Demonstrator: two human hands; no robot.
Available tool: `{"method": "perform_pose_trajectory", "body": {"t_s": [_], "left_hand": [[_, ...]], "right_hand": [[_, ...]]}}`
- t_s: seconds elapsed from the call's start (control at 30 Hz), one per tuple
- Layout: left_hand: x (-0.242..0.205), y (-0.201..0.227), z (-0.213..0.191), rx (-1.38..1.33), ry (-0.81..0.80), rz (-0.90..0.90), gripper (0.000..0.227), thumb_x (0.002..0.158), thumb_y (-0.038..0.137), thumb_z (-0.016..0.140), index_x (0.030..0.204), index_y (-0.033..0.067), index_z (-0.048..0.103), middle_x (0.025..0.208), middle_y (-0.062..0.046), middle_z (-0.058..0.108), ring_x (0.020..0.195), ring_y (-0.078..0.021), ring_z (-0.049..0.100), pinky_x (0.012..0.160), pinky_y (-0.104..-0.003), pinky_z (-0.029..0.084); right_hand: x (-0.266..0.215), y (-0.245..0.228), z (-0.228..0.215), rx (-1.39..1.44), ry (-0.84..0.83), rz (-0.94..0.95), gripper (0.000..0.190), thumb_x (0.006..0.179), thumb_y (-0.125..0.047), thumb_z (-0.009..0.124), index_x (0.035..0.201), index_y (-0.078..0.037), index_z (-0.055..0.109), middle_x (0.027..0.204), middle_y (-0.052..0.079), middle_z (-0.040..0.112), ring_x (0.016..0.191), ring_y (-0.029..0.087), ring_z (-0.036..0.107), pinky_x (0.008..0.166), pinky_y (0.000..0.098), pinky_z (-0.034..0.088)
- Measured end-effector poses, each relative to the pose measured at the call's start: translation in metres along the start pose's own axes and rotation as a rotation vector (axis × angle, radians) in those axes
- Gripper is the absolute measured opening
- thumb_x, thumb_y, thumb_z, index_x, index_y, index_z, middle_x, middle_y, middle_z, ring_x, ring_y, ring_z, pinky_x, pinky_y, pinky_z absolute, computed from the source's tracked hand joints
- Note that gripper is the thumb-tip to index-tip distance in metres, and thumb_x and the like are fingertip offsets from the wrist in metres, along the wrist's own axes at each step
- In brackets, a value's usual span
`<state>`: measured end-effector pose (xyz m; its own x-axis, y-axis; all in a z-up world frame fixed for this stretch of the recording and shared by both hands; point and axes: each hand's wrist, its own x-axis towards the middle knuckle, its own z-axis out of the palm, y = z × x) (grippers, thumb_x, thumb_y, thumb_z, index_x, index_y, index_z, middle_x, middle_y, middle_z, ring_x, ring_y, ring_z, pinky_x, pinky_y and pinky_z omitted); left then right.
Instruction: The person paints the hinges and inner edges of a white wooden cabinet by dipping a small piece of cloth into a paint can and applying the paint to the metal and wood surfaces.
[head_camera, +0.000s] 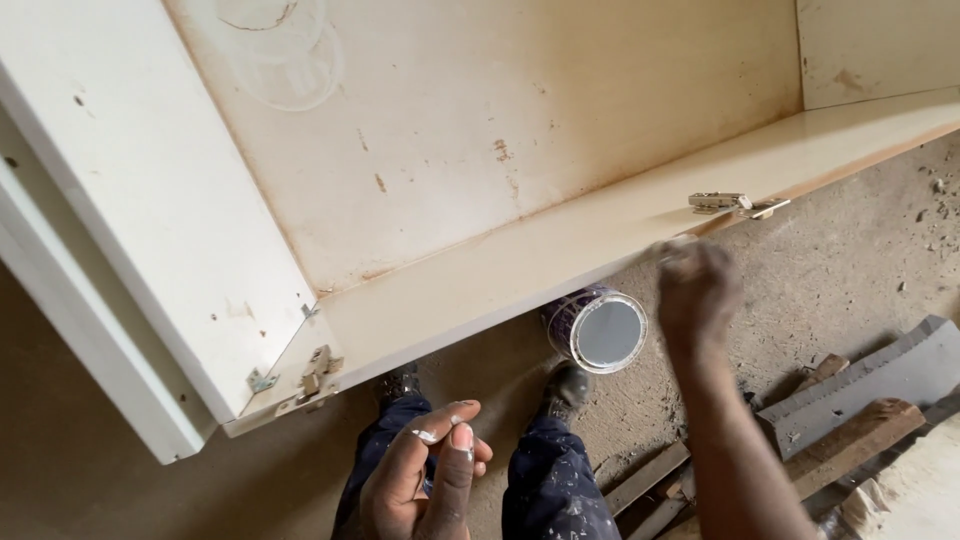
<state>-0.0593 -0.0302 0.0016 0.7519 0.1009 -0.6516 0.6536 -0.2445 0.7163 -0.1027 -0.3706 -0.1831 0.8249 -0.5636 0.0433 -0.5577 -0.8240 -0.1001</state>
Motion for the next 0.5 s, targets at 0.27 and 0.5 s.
{"method": "perform_pose_trajectory", "body": {"t_s": [0.27, 0.5], "left_hand": [[-0.037, -0.037, 0.078, -0.027, -0.081, 0.17, 0.03, 0.09, 0.034, 0.064, 0.094, 0.0125, 0.085, 0.069, -0.002, 0.082, 0.059, -0.0081, 0.077, 0.054, -0.021, 0.063], [-0.126, -0.169, 0.18, 0.055, -0.317, -0.46, 0.021, 0.089, 0.021, 0.061, 0.101, 0.0155, 0.078, 0.076, 0.002, 0.067, 0.074, -0.0083, 0.063, 0.072, -0.026, 0.053]], "right_hand": [[0.085, -0.058, -0.087, 0.008, -0.557, 0.332, 0.02, 0.08, -0.019, 0.047, 0.062, -0.015, 0.04, 0.06, 0.001, 0.043, 0.06, 0.018, 0.036, 0.056, 0.0345, 0.031], [-0.022, -0.174, -0.013, 0.441, -0.882, -0.552, 0.028, 0.081, -0.028, 0.066, 0.096, -0.006, 0.075, 0.088, 0.018, 0.072, 0.086, 0.042, 0.072, 0.071, 0.0547, 0.058]]}}
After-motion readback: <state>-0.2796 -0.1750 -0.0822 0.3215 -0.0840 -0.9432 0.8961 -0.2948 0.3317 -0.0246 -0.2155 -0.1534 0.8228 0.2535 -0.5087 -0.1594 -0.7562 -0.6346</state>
